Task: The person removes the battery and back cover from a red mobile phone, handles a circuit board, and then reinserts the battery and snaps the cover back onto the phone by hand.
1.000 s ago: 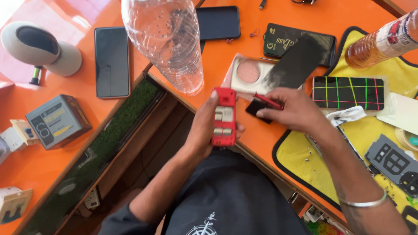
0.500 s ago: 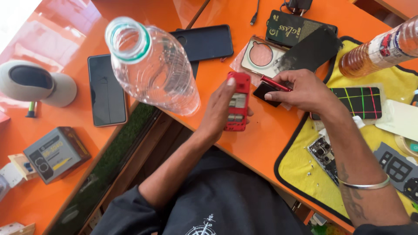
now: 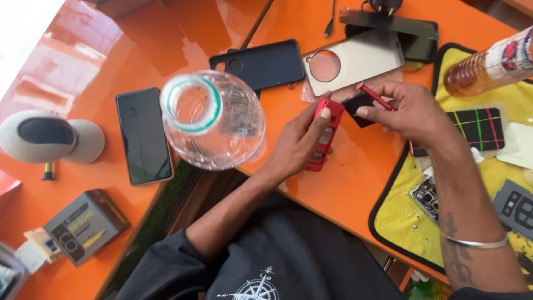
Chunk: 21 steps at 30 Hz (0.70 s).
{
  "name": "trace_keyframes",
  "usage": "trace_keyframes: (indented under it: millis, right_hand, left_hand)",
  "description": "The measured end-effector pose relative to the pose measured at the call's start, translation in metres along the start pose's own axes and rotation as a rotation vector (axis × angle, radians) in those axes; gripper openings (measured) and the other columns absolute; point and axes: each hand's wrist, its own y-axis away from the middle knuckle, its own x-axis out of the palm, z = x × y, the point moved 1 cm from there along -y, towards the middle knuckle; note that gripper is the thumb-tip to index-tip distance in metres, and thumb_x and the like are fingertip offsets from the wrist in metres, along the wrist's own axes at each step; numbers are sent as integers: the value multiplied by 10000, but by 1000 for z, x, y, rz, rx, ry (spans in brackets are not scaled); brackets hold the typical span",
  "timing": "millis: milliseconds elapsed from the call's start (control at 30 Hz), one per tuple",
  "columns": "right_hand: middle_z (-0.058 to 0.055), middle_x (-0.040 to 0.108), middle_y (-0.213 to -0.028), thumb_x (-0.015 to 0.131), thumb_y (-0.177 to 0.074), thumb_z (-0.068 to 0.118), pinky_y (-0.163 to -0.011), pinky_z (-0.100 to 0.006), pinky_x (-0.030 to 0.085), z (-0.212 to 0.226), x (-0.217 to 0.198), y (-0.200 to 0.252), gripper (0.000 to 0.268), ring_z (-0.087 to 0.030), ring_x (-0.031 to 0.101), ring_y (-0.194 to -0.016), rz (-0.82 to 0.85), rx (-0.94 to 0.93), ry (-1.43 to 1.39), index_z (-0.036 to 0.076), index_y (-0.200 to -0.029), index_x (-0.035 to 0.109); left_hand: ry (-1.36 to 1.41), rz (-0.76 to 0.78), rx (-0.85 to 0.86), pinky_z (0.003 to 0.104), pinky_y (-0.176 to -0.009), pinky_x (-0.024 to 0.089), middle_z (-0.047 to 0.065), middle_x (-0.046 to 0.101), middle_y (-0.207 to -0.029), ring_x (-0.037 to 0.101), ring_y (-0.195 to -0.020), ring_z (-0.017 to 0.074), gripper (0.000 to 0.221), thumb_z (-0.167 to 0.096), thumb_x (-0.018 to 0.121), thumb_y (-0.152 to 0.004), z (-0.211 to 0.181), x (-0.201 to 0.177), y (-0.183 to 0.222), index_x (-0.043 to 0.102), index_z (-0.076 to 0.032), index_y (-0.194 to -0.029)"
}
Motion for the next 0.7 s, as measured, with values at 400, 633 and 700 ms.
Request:
trace_keyframes:
  millis: [400,633,700]
  right_hand:
    - [-19,686,-787,866,-797,251,-494,-224,411,-2,3,13,342,-66,541,-578,-70,91,-148,65,-1056,745]
    - [12,765,-841,865,-763,292,-662,-228,548,5,12,3,383,-63,688,-725,34,-25,18,65,-1054,763]
    - [-20,728,-878,887,-749,275,-661,-252,530,10,15,6,412,-95,652,-745,-51,-162,176,58,-1081,774]
  left_hand:
    - [135,75,-152,285,-572,588,66,649,-906,692,-684,137,591,-511,447,-1048,2,-10,-23,575,-27,-1364]
    - [257,-82,-136,319,-535,597,95,661,-864,699,-651,173,590,-543,420,-1043,1,-7,-18,585,-9,-1233]
    - [288,-77,-183,314,-538,591,113,664,-840,699,-638,183,583,-553,408,-1046,-1,-12,-1,578,-21,-1216]
